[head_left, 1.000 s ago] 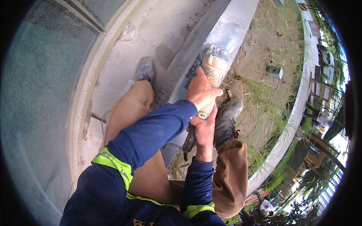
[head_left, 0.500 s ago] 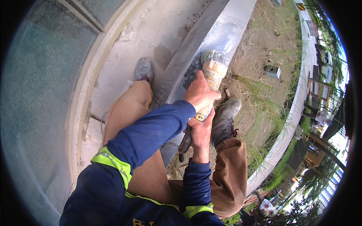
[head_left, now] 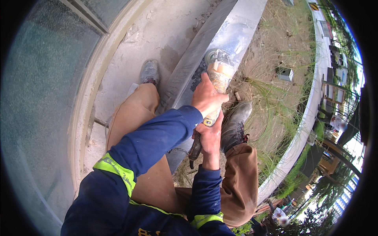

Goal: The person uses an angle grinder to smooth a concrete curb. They hold the tool with both hands and move it along the edge of the curb, generating dust.

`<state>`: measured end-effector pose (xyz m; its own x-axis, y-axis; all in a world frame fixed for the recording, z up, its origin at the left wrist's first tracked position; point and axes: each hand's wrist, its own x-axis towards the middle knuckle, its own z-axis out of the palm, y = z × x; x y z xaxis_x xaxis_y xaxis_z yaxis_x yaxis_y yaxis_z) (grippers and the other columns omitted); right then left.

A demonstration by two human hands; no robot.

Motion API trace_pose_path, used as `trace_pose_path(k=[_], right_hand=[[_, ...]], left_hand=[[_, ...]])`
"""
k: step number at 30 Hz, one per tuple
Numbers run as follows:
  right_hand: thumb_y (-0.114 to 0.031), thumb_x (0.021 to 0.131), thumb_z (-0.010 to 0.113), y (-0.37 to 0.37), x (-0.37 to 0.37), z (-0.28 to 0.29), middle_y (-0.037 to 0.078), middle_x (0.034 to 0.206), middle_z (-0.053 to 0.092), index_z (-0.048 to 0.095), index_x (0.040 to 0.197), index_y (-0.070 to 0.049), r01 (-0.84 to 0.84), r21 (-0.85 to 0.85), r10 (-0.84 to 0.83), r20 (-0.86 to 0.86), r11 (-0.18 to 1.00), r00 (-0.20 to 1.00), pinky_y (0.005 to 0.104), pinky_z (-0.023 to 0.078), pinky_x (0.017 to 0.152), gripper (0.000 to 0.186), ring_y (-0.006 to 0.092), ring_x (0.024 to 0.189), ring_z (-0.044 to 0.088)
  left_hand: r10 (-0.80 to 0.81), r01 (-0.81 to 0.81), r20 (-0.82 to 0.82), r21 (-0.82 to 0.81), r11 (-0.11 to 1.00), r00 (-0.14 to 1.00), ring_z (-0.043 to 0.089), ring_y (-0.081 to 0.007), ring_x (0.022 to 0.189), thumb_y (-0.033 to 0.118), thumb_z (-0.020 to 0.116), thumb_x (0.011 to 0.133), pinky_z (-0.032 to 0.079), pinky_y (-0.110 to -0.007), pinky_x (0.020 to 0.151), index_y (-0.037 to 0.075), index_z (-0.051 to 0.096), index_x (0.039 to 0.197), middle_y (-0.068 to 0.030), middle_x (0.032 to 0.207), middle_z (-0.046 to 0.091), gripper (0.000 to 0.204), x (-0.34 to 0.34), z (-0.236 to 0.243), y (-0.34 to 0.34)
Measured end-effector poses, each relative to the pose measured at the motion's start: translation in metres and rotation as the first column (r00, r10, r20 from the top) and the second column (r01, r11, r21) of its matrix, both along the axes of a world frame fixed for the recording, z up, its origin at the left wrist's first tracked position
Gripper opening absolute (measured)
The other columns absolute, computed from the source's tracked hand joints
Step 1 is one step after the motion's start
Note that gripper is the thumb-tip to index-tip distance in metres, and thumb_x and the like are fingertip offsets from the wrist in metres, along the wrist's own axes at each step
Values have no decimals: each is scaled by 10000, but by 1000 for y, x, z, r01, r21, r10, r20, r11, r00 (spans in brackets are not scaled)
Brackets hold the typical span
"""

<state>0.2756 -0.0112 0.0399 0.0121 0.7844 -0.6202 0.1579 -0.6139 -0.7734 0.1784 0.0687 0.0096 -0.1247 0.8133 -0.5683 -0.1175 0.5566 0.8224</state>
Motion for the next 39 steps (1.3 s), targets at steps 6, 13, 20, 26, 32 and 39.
trace_pose_path(k=[6,13,20,26,32,39], right_hand=[[50,750,662,-4,-4,3,112,858,623,111,1579,-6,31,-13,-31,20,999,999,320,518,506,997,183,603,614],[49,749,660,-10,-3,-1,109,847,620,107,1577,-3,43,1,-43,30,999,999,319,516,499,997,180,600,612],[45,750,651,-9,-4,2,97,826,613,136,1559,1,20,7,-20,5,1000,1000,314,512,493,960,174,591,604],[37,748,655,-9,-4,5,97,843,611,151,1556,-13,18,-6,-18,22,1000,1000,313,509,491,954,172,597,603],[39,742,658,-13,-4,6,98,846,612,125,1581,-27,33,-11,-33,55,999,998,315,511,495,996,174,607,606],[35,743,662,-14,-1,6,99,846,611,106,1586,-22,-23,-18,24,63,1000,998,320,517,497,1012,180,605,609]], left_hand=[[-6,6,7,4,1000,1000,720,-400,1000,244,844,707,566,-447,889,-38,386,1227,-290,1050,694,748,2,-9,-3],[-45,45,27,0,999,999,700,-428,1017,219,828,709,555,-463,904,-68,379,1232,-310,1085,669,746,-2,-2,-5],[11,-9,55,-25,1000,998,692,-440,1035,222,832,698,550,-473,914,-74,385,1210,-321,1100,662,741,-6,2,-7],[-3,4,36,-17,1000,999,700,-436,1009,219,831,695,555,-474,907,-72,385,1209,-315,1081,670,740,-2,-2,-8],[-45,45,29,-29,999,999,705,-443,993,223,834,693,557,-474,907,-73,381,1210,-316,1063,675,748,-4,3,-11],[13,-11,40,-42,999,999,717,-408,988,252,839,708,570,-451,878,-19,385,1235,-287,1077,683,746,-1,-3,-15]])
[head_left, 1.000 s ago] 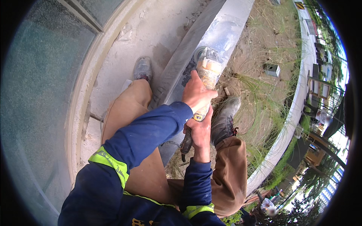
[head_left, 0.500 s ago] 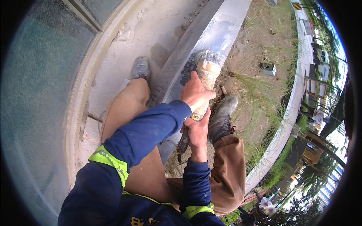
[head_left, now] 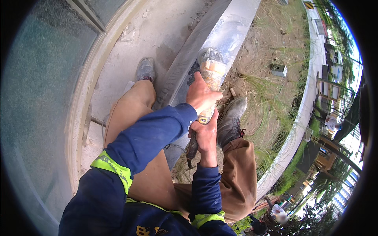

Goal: The person uses an angle grinder to smooth a concrete curb. They hold the tool with both hands and move it along the edge of the curb, generating dust.

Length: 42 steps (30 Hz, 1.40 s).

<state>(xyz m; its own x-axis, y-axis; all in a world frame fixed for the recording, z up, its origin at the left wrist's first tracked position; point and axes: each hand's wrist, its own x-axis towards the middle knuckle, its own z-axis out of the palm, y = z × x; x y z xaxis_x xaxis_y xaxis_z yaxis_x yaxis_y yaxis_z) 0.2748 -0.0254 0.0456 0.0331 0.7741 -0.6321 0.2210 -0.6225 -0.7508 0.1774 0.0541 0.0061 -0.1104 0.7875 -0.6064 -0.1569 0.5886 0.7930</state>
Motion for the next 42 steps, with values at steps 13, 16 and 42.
trace_pose_path(k=[13,16,42], right_hand=[[26,748,665,-6,-3,5,104,847,620,113,1584,-19,33,-17,-32,16,999,999,316,517,500,1003,179,601,611],[25,746,667,-10,-1,3,105,843,622,114,1584,-17,60,2,-60,6,998,998,313,511,495,1005,178,592,609],[36,752,665,-19,-4,3,107,842,622,153,1573,-23,30,10,-30,23,999,999,311,505,473,969,169,578,605]], left_hand=[[-48,47,-15,-29,998,999,722,-385,986,230,845,708,578,-449,867,-20,386,1238,-271,1074,689,744,-3,10,-5],[-75,74,-35,-23,997,997,724,-376,978,221,842,708,581,-446,859,-20,387,1238,-263,1068,690,740,1,9,-5],[-9,9,-10,-3,1000,1000,719,-438,966,225,845,684,577,-470,877,-54,380,1192,-311,1042,689,743,3,0,-18]])
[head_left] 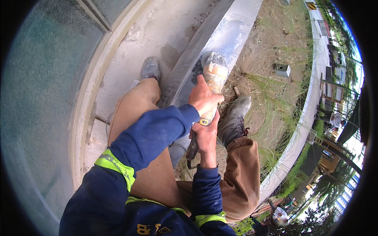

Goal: The person uses an angle grinder to smooth a concrete curb. They hold the tool with both hands and move it along the edge of the curb, generating dust.

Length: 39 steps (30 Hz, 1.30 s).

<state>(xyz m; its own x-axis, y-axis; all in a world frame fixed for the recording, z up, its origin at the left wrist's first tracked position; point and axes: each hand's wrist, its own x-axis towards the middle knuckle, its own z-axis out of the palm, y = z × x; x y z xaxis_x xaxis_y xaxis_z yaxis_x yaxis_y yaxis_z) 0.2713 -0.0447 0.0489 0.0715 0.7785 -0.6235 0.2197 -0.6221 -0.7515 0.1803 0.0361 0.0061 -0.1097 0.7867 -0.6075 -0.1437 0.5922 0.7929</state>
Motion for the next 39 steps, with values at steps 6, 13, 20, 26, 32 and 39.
trace_pose_path(k=[6,13,20,26,32,39], right_hand=[[41,752,662,-2,1,-2,106,848,621,130,1581,-28,-8,5,8,1,1000,1000,308,506,471,988,176,575,604],[41,754,654,-3,-2,0,114,865,628,156,1578,-26,-42,14,42,-17,999,999,311,507,476,966,180,583,606],[39,775,644,-10,-8,0,124,876,635,176,1573,-26,-31,15,31,12,999,999,314,514,488,927,184,610,619],[32,777,653,-13,-14,1,128,889,638,156,1585,-25,14,23,-14,7,1000,1000,313,515,489,951,191,607,624],[8,774,681,-16,-10,-3,136,908,640,177,1575,-23,12,20,-11,-27,1000,1000,314,515,489,946,190,602,623],[32,770,655,-16,-13,2,144,906,638,172,1572,-27,5,5,-5,2,1000,1000,319,512,482,938,197,591,620]], left_hand=[[-36,35,-45,-23,999,998,720,-429,953,210,845,689,579,-472,867,-56,374,1204,-302,1038,686,747,-5,7,2],[86,-86,16,24,996,996,716,-427,975,200,843,692,573,-472,878,-59,368,1233,-309,1073,678,765,-2,-9,-6],[1,-2,-23,-18,1000,1000,706,-435,1016,218,843,690,566,-471,899,-56,375,1241,-311,1099,677,774,-9,-1,-8],[-88,83,-86,-60,995,992,727,-399,952,221,843,692,580,-451,858,-14,423,1260,-266,1038,709,744,-11,7,-6],[-25,25,6,7,1000,1000,700,-449,1011,213,845,688,556,-472,912,-67,373,1235,-310,1082,679,774,-11,0,-11],[-35,35,-23,10,999,999,704,-452,1002,240,847,681,562,-469,901,-76,363,1250,-320,1082,678,811,-8,-2,-16]])
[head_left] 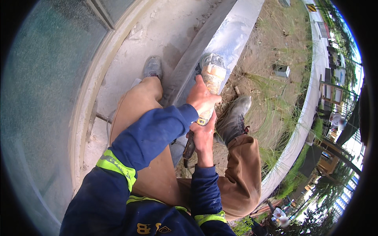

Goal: The person uses an angle grinder to smooth a concrete curb. They hold the tool with both hands and move it along the edge of the curb, generating dust.

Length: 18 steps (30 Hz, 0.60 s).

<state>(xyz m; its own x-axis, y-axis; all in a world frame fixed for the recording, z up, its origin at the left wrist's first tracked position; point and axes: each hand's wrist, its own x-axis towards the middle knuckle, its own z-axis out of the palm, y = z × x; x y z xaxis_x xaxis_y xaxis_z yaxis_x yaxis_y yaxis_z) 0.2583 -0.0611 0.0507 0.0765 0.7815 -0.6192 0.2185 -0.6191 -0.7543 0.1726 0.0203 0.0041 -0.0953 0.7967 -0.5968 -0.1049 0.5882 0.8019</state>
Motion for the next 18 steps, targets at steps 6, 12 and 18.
trace_pose_path(k=[6,12,18], right_hand=[[45,770,648,-6,1,2,143,901,637,172,1572,-24,53,-19,-52,15,998,999,320,513,483,935,198,597,623],[49,765,648,-1,7,-3,145,899,635,166,1573,-18,-17,11,17,33,1000,999,316,512,480,944,195,594,620],[53,771,652,-4,4,-3,132,901,629,164,1580,-28,35,17,-35,39,999,999,315,513,484,949,192,598,615]], left_hand=[[-89,87,-58,-34,996,994,703,-457,999,247,849,676,564,-479,890,-65,362,1253,-319,1079,681,817,1,5,2],[10,-9,-28,9,1000,1000,701,-463,1013,264,855,678,560,-486,904,-58,371,1238,-321,1082,681,807,5,-1,1],[-62,59,-43,-60,996,997,707,-445,1002,251,850,684,561,-476,894,-46,384,1247,-314,1073,687,789,3,7,4]])
